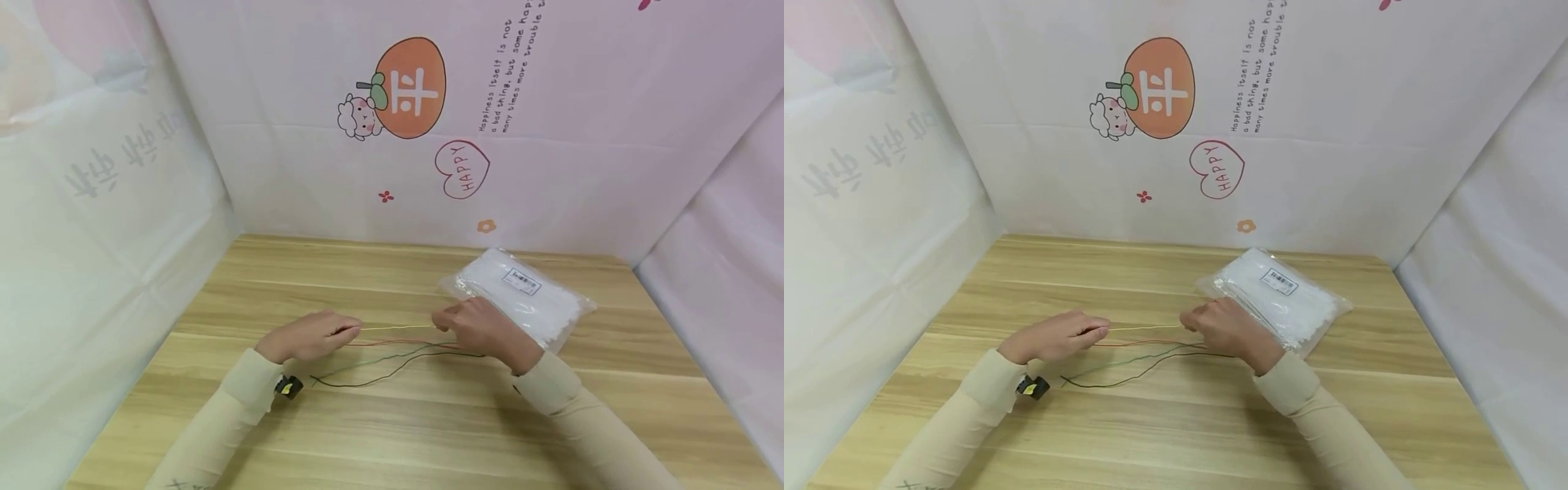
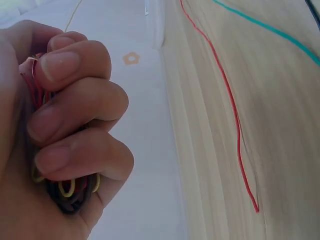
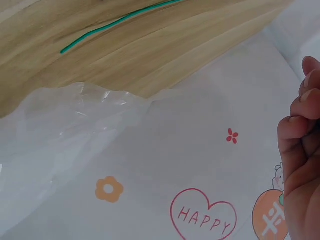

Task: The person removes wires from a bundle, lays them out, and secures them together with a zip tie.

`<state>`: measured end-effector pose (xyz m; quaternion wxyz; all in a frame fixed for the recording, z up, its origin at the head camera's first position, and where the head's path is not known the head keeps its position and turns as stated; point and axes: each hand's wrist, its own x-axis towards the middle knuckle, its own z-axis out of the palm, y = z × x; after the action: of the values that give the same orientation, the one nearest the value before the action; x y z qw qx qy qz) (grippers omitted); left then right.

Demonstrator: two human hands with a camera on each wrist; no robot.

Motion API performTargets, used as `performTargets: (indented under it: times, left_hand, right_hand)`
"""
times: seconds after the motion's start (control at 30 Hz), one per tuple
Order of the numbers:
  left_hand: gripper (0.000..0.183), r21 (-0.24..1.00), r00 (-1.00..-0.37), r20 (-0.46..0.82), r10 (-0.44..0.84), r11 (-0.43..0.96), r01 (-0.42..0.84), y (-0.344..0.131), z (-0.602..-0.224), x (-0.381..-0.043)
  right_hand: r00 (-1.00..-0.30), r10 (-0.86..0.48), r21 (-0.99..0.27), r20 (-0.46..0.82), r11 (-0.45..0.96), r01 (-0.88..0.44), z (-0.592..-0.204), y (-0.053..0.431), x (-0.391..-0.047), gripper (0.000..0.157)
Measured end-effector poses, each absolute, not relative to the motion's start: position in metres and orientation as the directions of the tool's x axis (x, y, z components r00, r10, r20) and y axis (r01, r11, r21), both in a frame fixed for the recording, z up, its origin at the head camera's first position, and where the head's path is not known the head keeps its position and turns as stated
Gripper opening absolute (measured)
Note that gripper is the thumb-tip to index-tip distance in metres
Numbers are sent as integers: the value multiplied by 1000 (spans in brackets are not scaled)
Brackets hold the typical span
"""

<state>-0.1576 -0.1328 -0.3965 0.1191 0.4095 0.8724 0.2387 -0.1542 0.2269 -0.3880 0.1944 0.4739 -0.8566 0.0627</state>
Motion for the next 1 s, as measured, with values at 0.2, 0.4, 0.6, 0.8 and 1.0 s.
performTargets:
  times: [0.2,0.4,0.6,0.8,1.0]
  left_hand:
    - [37,486,-673,2,740,587,647,-156,-400,-157]
    - [33,395,-683,-2,731,628,671,-165,-401,-156]
    - [36,392,-704,-28,710,655,646,-174,-401,-153]
    - [38,336,-743,-36,668,709,621,-181,-404,-151]
    - [28,341,-733,-21,680,694,634,-175,-404,-153]
  right_hand:
    - [-569,-742,45,355,621,-783,-388,249,-154,38]
    - [-615,-737,14,280,643,-765,-387,253,-157,39]
    - [-677,-709,-11,195,689,-725,-389,267,-157,35]
    - [-724,-667,-27,175,732,-681,-389,280,-157,36]
    - [-677,-709,-77,200,677,-732,-394,275,-157,37]
